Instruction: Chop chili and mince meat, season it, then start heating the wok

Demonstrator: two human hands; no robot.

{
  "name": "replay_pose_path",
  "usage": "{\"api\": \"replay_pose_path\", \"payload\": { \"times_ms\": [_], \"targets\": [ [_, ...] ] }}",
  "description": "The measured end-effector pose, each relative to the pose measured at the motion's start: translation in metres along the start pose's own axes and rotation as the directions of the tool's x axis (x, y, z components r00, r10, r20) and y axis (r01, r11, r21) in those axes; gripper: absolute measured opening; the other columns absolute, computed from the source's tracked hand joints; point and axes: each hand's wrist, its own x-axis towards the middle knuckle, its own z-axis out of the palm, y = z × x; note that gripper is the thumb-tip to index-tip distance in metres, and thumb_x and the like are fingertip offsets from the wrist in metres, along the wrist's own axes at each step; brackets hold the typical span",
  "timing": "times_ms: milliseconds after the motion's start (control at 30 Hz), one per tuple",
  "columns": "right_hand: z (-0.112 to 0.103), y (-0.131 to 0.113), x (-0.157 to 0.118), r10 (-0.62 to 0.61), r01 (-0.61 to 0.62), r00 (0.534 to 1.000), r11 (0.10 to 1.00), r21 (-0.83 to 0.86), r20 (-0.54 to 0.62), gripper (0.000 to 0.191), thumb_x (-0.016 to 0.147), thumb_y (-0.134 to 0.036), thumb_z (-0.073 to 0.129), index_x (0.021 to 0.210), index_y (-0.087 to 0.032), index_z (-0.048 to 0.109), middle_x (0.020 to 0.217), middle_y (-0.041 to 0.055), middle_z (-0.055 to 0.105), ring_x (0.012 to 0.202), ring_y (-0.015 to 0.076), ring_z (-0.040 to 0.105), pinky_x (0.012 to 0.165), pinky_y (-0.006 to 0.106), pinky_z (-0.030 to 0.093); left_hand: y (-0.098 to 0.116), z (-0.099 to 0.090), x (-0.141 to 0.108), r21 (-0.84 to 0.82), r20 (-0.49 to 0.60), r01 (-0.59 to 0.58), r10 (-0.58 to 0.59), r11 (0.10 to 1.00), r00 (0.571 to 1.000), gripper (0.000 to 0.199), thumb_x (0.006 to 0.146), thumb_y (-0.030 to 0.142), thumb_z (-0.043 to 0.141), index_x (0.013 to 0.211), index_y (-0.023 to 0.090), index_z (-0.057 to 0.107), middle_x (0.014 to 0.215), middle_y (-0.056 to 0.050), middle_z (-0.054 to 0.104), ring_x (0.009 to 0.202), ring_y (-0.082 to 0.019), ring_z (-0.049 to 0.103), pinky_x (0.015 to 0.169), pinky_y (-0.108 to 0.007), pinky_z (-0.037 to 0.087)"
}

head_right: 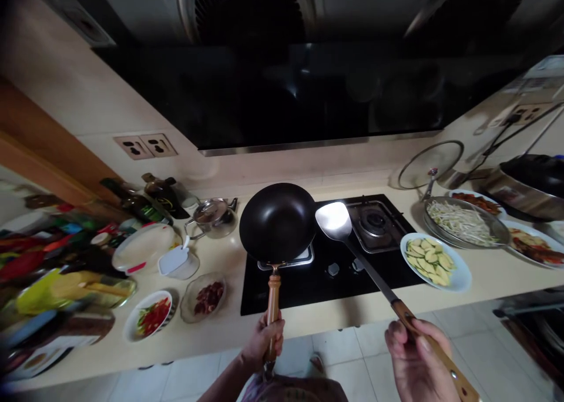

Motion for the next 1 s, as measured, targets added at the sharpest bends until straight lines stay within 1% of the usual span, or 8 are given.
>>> {"api": "replay_pose_path", "payload": {
  "times_ms": [100, 233, 367, 433, 567, 767, 867, 1000],
  "targets": [
    [0.003, 0.004, -0.003, 0.001, -0.001, 1.0, 1.0, -0.006, 0.022, 0.02, 0.071, -0.032, 0.069, 0.089, -0.029, 0.061, 0.066, 0.0023, 0.057, 0.062, 0.0128, 0.051, 0.051, 0.022, 0.047, -0.006, -0.012, 0.004, -0.023, 0.04, 0.0, 0.001, 1.0, 0.999, 0.032, 0.063, 0.032, 0.066, 0.08, 0.021, 0.04, 0.046, 0.01, 0.044, 0.031, -0.006, 0.038, 0.032, -0.019, 0.032],
    [0.007, 0.009, -0.011, -0.035, 0.039, 0.997, 0.997, -0.059, 0.073, 0.016, 0.076, -0.031, 0.064, 0.091, -0.029, 0.061, 0.068, 0.0026, 0.058, 0.064, 0.0131, 0.052, 0.052, 0.023, 0.047, -0.006, -0.015, 0.004, -0.039, 0.066, -0.005, 0.007, 0.999, 0.998, 0.031, 0.062, 0.03, 0.065, 0.078, 0.021, 0.041, 0.045, 0.01, 0.044, 0.031, -0.006, 0.038, 0.032, -0.019, 0.033],
    [0.027, 0.019, -0.009, -0.063, 0.119, 0.965, 0.971, -0.21, 0.256, 0.016, 0.08, -0.03, 0.06, 0.096, -0.027, 0.06, 0.067, 0.0029, 0.06, 0.058, 0.0137, 0.053, 0.047, 0.024, 0.045, -0.005, -0.016, 0.005, -0.031, 0.065, 0.007, -0.005, 0.999, 0.998, 0.032, 0.062, 0.031, 0.066, 0.078, 0.021, 0.04, 0.044, 0.011, 0.043, 0.031, -0.006, 0.038, 0.034, -0.019, 0.033],
    [0.046, 0.026, 0.001, -0.025, 0.141, 0.943, 0.934, -0.329, 0.333, 0.016, 0.081, -0.031, 0.06, 0.096, -0.025, 0.06, 0.066, 0.0028, 0.061, 0.054, 0.0137, 0.054, 0.046, 0.025, 0.044, -0.003, -0.017, 0.004, -0.006, 0.061, 0.013, -0.013, 1.0, 0.998, 0.032, 0.062, 0.03, 0.065, 0.078, 0.021, 0.04, 0.044, 0.01, 0.043, 0.031, -0.006, 0.039, 0.034, -0.019, 0.033],
    [0.101, 0.036, 0.044, 0.127, 0.101, 0.92, 0.839, -0.535, 0.372, 0.023, 0.08, -0.036, 0.06, 0.096, -0.02, 0.057, 0.061, 0.0005, 0.059, 0.049, 0.0125, 0.053, 0.042, 0.023, 0.042, 0.001, -0.017, 0.002, 0.028, 0.059, 0.01, -0.012, 1.0, 0.998, 0.031, 0.063, 0.03, 0.063, 0.079, 0.021, 0.039, 0.045, 0.01, 0.044, 0.032, -0.007, 0.04, 0.034, -0.019, 0.033],
    [0.185, 0.033, 0.123, 0.328, 0.124, 0.814, 0.709, -0.695, 0.479, 0.021, 0.076, -0.034, 0.056, 0.09, -0.018, 0.057, 0.052, -0.0027, 0.055, 0.041, 0.0098, 0.048, 0.036, 0.019, 0.035, -0.004, -0.018, 0.004, 0.029, 0.052, 0.018, -0.02, 0.999, 0.998, 0.031, 0.063, 0.029, 0.062, 0.079, 0.021, 0.037, 0.044, 0.01, 0.044, 0.032, -0.007, 0.041, 0.034, -0.019, 0.032],
    [0.212, 0.035, 0.145, 0.391, 0.17, 0.768, 0.639, -0.75, 0.508, 0.018, 0.073, -0.028, 0.055, 0.086, -0.017, 0.058, 0.05, -0.0024, 0.055, 0.04, 0.0096, 0.048, 0.035, 0.018, 0.034, -0.008, -0.02, 0.008, 0.02, 0.05, 0.012, -0.013, 1.0, 0.999, 0.03, 0.064, 0.029, 0.061, 0.079, 0.022, 0.037, 0.043, 0.011, 0.043, 0.031, -0.007, 0.039, 0.034, -0.019, 0.032],
    [0.232, 0.042, 0.16, 0.48, 0.173, 0.698, 0.606, -0.777, 0.53, 0.018, 0.07, -0.025, 0.053, 0.085, -0.017, 0.058, 0.048, -0.002, 0.055, 0.039, 0.0098, 0.048, 0.035, 0.018, 0.034, -0.008, -0.02, 0.008, 0.019, 0.066, -0.004, 0.002, 1.0, 0.998, 0.028, 0.064, 0.027, 0.06, 0.078, 0.022, 0.036, 0.042, 0.011, 0.044, 0.031, -0.007, 0.039, 0.033, -0.018, 0.031]
  ]
}}
